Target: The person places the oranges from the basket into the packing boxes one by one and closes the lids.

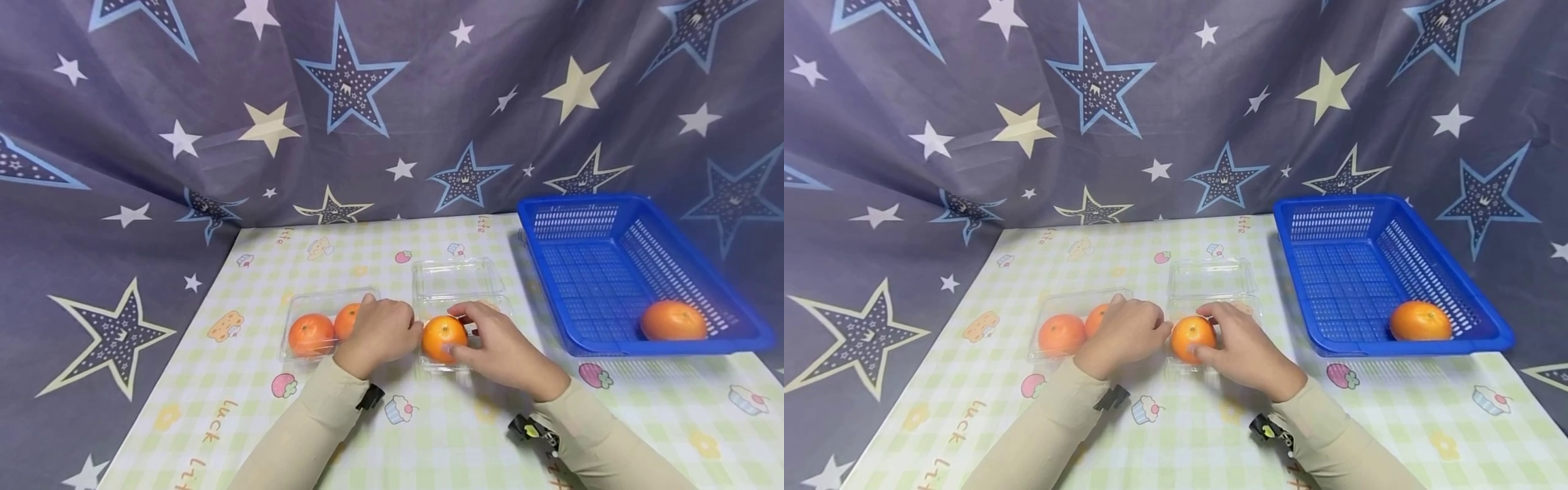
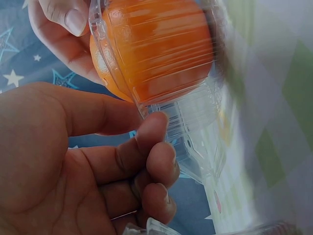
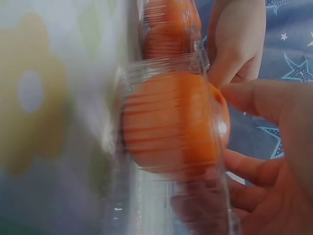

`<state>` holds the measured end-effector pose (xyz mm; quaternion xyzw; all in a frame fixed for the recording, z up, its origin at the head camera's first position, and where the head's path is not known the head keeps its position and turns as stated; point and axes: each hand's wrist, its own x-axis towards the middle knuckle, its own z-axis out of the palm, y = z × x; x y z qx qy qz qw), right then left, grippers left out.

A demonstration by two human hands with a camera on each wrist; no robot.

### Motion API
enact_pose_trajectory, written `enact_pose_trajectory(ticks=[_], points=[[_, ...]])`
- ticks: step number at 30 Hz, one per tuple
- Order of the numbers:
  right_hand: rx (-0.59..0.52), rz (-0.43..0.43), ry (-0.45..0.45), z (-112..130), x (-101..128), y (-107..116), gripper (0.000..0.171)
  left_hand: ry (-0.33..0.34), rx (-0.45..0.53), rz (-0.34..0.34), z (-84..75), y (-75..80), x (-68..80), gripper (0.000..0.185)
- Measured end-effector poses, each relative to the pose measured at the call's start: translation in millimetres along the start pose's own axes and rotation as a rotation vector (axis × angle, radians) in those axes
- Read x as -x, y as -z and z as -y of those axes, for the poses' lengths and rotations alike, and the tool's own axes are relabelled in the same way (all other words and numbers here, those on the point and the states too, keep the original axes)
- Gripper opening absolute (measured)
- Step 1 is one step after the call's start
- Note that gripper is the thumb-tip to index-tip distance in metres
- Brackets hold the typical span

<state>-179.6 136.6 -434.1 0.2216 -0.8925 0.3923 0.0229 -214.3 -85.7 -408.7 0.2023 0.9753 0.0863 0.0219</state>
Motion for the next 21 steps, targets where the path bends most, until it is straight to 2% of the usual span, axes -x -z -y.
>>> enact_pose_trajectory(ticks=[10, 21], points=[[0.073, -0.010, 0.053, 6, 0, 8, 0.050, -0.010, -0.020, 0.000, 0.0, 2.2, 0.0, 0.045], [0.140, 0.004, 0.068, 19, 1, 26, 0.049, -0.005, -0.013, 0.011, 1.5, 0.9, -0.1, 0.047]])
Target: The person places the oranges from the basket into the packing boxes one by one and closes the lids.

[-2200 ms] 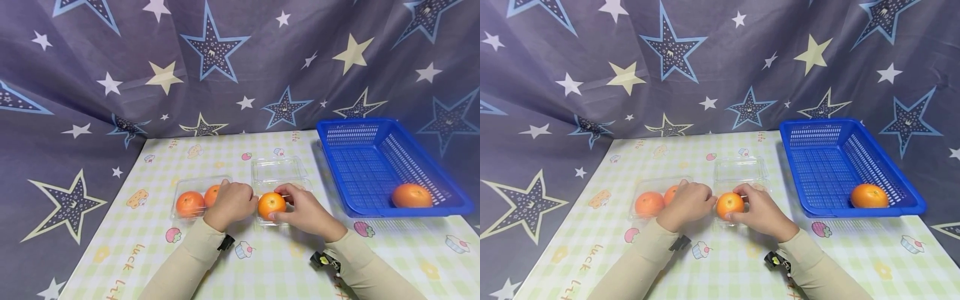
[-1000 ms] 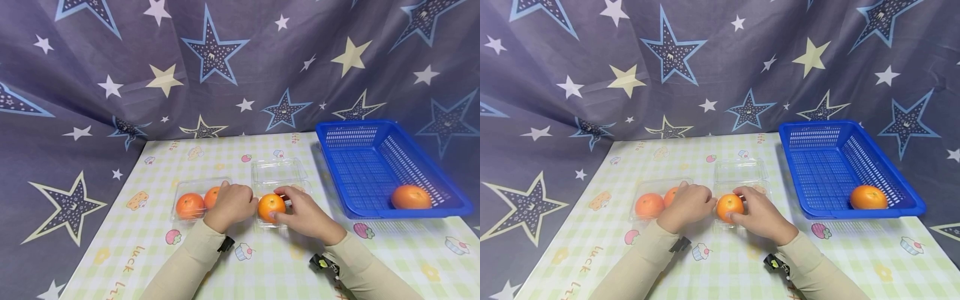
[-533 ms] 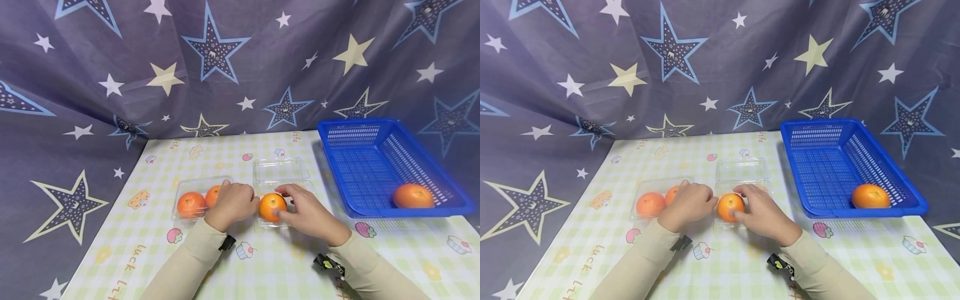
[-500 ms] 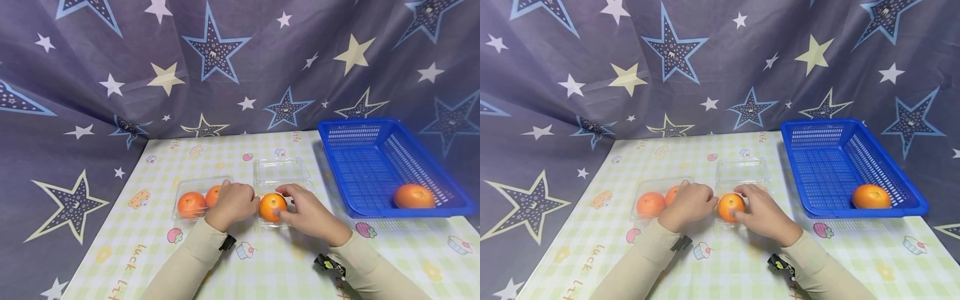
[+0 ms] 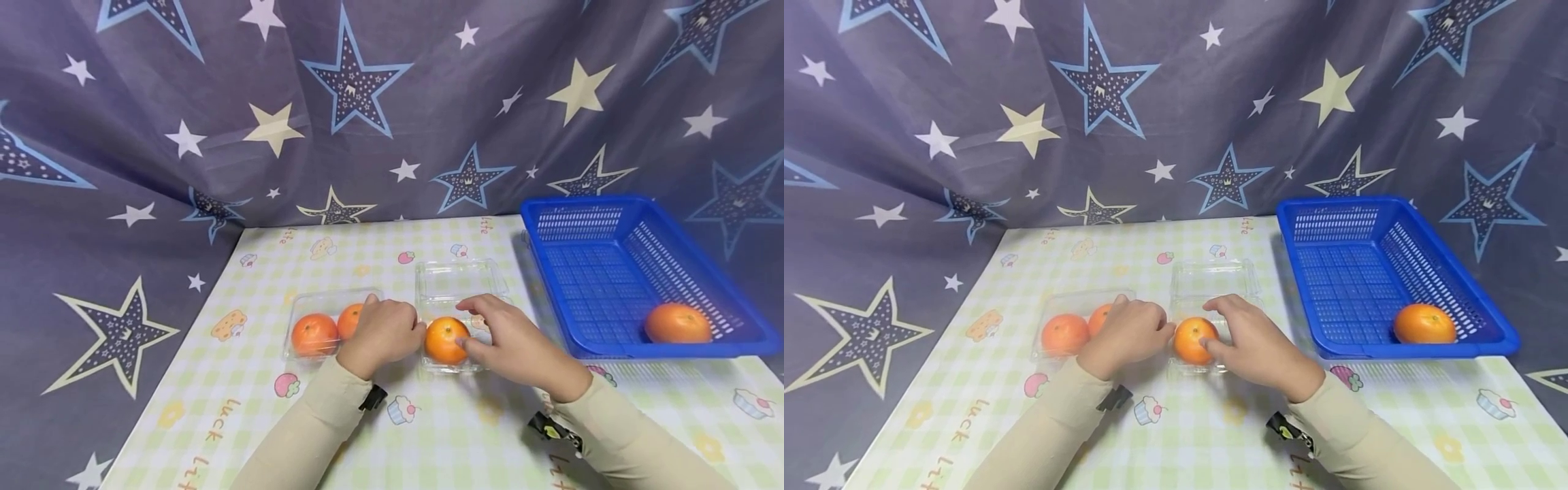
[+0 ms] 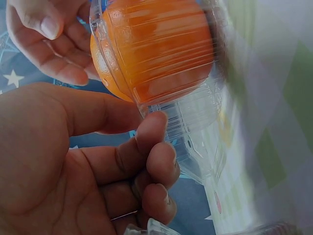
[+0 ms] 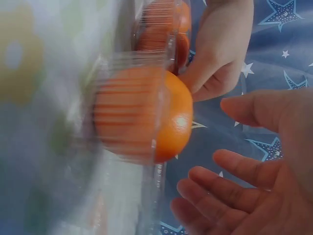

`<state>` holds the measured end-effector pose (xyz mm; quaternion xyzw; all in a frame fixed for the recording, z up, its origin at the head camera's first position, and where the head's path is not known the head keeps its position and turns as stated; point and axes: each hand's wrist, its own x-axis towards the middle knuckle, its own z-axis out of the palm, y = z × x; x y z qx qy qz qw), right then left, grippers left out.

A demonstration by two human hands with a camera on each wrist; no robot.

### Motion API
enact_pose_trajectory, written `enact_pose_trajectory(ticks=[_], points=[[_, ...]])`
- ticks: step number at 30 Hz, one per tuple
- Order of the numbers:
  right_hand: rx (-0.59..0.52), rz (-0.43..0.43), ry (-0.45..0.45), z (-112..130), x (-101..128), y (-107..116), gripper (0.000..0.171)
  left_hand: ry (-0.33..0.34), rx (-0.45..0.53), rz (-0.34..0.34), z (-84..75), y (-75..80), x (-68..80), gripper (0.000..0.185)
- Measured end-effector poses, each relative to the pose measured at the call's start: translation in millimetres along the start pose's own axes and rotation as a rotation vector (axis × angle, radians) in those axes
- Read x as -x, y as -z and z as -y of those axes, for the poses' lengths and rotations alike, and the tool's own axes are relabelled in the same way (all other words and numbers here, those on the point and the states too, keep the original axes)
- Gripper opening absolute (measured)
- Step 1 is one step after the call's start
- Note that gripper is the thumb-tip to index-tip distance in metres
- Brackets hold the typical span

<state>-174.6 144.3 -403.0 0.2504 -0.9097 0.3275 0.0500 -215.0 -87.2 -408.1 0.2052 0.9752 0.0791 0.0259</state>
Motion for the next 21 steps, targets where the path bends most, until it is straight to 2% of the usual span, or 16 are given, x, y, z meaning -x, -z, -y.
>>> enact_pose_trajectory(ticks=[7, 21], points=[[0.049, -0.013, 0.042, 1, 1, 12, 0.049, -0.003, 0.007, -0.009, -0.2, -1.7, 1.3, 0.047], [0.107, 0.016, 0.028, 6, 1, 32, 0.043, 0.009, 0.010, -0.002, -1.4, -0.2, 1.0, 0.048]])
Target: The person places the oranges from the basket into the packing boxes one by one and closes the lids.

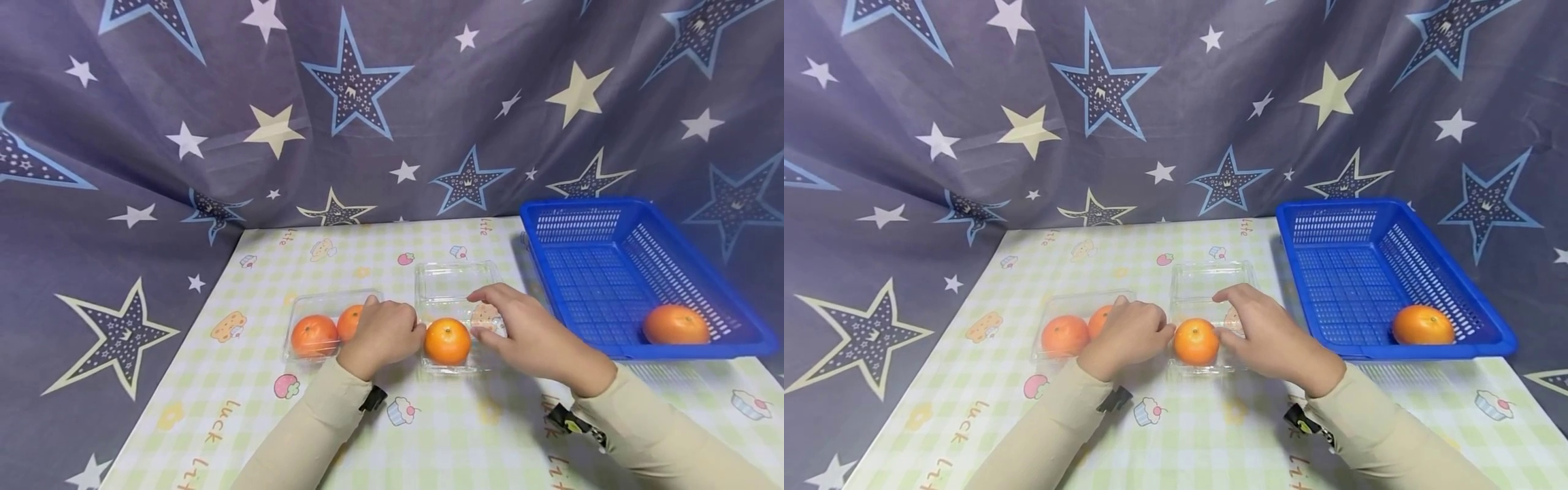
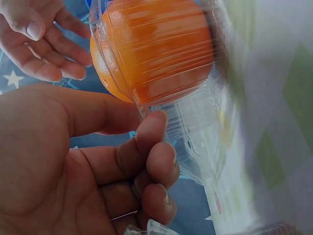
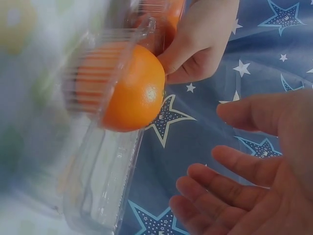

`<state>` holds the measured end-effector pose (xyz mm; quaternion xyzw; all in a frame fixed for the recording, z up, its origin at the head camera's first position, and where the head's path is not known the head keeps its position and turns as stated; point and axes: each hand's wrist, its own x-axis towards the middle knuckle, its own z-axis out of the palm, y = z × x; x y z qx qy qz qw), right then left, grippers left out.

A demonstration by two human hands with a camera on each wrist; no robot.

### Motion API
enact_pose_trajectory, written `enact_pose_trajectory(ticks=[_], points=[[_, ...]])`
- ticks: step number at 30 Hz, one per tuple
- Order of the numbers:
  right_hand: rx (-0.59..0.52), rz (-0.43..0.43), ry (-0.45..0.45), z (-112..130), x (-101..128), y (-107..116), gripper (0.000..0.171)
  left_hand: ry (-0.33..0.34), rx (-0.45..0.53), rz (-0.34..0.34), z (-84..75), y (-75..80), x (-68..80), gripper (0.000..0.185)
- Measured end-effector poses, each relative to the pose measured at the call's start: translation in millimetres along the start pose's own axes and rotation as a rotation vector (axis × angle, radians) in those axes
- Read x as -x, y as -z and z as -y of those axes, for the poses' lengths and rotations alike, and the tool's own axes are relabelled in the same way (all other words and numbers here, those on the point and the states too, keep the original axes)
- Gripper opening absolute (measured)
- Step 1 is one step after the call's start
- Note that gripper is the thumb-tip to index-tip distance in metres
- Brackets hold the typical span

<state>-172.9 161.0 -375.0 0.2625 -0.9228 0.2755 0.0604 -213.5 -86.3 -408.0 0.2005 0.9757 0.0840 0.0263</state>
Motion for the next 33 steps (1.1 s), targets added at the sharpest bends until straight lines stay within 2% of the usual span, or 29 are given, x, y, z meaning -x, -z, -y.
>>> enact_pose_trajectory(ticks=[22, 33], points=[[0.139, 0.004, -0.006, -13, 11, 39, 0.044, 0.001, -0.004, -0.006, 0.8, -2.4, -0.5, 0.048], [0.215, 0.024, -0.043, -24, 19, 60, 0.044, -0.003, -0.010, 0.000, 0.4, -2.8, -1.1, 0.047]])
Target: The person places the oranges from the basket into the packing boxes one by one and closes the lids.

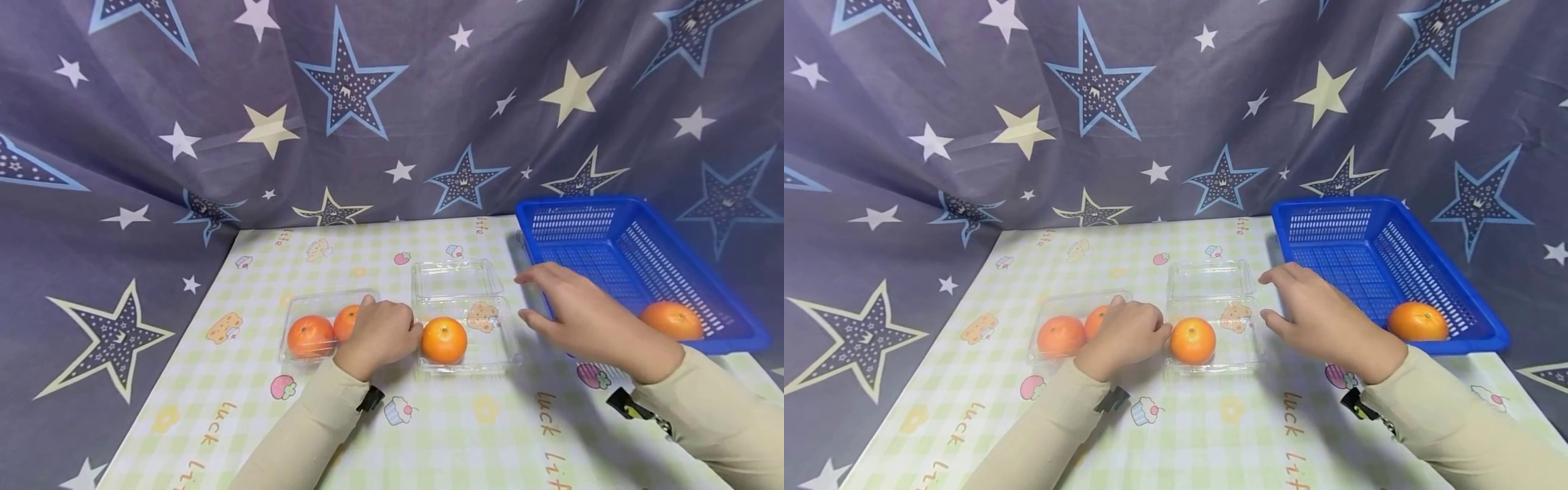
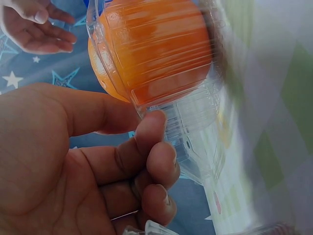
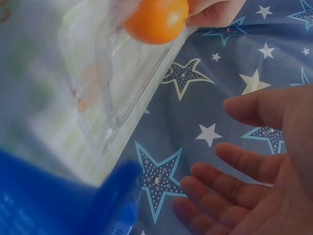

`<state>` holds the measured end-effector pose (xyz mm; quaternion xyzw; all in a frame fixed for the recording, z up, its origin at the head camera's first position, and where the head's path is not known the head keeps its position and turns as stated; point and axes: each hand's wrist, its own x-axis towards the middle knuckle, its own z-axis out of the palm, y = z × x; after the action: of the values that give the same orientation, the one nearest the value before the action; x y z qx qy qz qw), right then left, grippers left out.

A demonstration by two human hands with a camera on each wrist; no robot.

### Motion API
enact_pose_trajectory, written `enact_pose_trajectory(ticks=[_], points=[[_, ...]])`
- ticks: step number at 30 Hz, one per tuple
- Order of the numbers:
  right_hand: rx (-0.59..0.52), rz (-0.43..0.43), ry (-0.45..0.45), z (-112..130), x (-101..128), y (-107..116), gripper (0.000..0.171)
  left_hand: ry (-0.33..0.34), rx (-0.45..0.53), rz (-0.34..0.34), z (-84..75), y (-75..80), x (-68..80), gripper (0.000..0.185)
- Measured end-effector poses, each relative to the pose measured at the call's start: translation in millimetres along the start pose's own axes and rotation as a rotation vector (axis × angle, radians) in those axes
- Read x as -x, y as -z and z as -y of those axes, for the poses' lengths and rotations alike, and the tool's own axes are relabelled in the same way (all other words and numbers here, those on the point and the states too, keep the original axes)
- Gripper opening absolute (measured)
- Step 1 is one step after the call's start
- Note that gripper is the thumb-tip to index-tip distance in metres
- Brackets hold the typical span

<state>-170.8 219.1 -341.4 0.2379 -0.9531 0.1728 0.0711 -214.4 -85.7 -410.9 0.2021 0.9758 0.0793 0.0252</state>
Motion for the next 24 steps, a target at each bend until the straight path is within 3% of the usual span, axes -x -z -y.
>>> enact_pose_trajectory(ticks=[11, 24], points=[[0.080, 0.033, -0.022, -13, 3, 15, 0.055, -0.004, -0.002, -0.006, -0.7, 0.3, -0.4, 0.047], [0.160, 0.030, 0.000, -33, 9, 22, 0.053, 0.005, -0.004, -0.003, -1.2, 0.2, -0.8, 0.048]])
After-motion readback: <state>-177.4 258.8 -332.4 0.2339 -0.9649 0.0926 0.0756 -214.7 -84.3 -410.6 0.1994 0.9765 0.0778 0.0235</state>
